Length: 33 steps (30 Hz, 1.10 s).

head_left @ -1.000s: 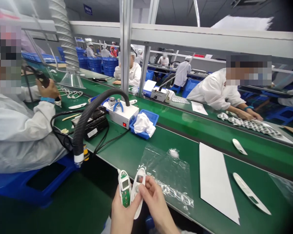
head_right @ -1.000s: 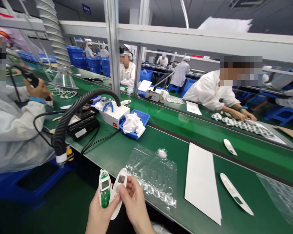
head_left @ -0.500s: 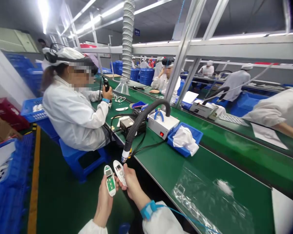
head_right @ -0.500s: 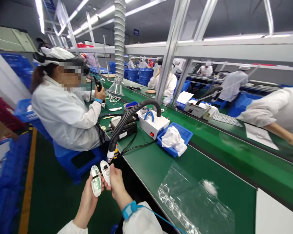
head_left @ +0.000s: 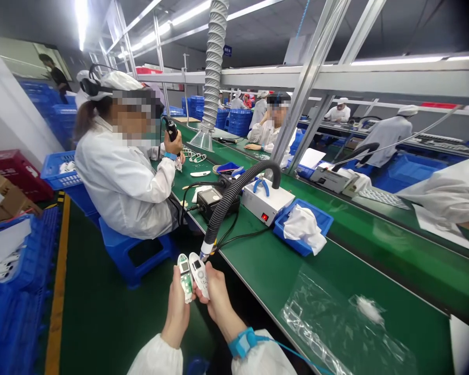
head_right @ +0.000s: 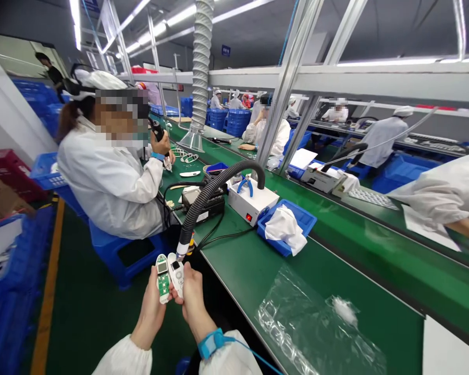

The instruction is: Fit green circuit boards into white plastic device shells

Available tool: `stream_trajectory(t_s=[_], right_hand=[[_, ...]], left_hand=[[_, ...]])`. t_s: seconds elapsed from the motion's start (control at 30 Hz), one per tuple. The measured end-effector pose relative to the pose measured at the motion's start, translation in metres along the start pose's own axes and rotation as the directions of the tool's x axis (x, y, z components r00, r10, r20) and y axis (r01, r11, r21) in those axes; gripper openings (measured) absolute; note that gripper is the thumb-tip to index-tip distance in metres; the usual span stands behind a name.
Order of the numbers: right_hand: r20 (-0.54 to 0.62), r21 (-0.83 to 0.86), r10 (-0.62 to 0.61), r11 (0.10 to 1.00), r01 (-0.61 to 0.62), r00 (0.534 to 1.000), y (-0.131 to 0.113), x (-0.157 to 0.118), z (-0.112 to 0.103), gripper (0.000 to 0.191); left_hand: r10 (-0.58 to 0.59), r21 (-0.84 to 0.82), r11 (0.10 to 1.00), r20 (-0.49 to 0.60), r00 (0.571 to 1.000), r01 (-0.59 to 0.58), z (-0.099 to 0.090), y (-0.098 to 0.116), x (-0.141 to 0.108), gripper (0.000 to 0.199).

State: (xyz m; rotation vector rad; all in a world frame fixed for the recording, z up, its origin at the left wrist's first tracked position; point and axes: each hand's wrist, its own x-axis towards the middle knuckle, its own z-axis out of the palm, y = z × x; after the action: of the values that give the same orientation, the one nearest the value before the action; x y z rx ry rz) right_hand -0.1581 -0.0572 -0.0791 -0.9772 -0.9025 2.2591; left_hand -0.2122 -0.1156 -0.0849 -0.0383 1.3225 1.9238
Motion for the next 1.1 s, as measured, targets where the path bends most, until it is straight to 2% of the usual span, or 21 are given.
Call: stream_trajectory(t_s=[0.13,0.23,0.43,0.57,0.67,0.73,0.8,0.87,1.0,1.1], right_hand=[[0.017,0.031,-0.009,0.999,0.009,1.0,0.004,-0.006,0.0,0.05],[0.002,0.075,-0.03,0.997,0.03,1.0,0.003,-0.026,-0.021,0.053],[0.075,0.33,-0.069,0.943,0.04,0.995,-0.01,-0.094,-0.068,0.049],[0.087,0.391,-0.081,0.919,0.041,0.993,-0.019,-0.128,-0.084,0.049],[0.082,0.403,-0.083,0.914,0.043,0.993,-0.021,-0.14,-0.093,0.05],[0.081,0.399,-0.084,0.916,0.045,0.993,-0.023,-0.144,-0.098,0.05],[0.078,0.37,-0.107,0.926,0.071,0.991,-0.025,-0.148,-0.102,0.048],[0.081,0.273,-0.18,0.95,0.152,0.98,-0.03,-0.154,-0.104,0.047],[0.099,-0.01,-0.344,0.938,0.347,0.934,-0.042,-0.168,-0.107,0.041],[0.055,-0.099,-0.418,0.902,0.421,0.907,-0.045,-0.176,-0.113,0.042]], left_hand=[[-0.002,-0.004,1.0,-0.002,1.0,0.002,-0.004,0.003,-0.008,0.053],[-0.058,-0.008,0.998,0.047,0.997,0.058,0.001,-0.01,-0.024,0.052],[-0.228,-0.011,0.973,0.13,0.965,0.231,0.01,-0.031,-0.068,0.049],[-0.288,0.015,0.956,0.212,0.934,0.292,0.012,-0.029,-0.087,0.046],[-0.304,0.059,0.952,0.273,0.913,0.3,0.015,-0.023,-0.095,0.043],[-0.302,0.093,0.953,0.271,0.914,0.287,0.02,-0.019,-0.1,0.042],[-0.296,0.123,0.954,0.233,0.926,0.274,0.028,-0.015,-0.108,0.041],[-0.279,0.145,0.957,0.22,0.935,0.251,0.038,-0.012,-0.117,0.04],[-0.195,0.262,0.96,0.36,0.912,0.102,0.062,-0.017,-0.138,0.04],[-0.146,0.323,0.947,0.43,0.891,-0.001,0.077,-0.027,-0.148,0.039]])
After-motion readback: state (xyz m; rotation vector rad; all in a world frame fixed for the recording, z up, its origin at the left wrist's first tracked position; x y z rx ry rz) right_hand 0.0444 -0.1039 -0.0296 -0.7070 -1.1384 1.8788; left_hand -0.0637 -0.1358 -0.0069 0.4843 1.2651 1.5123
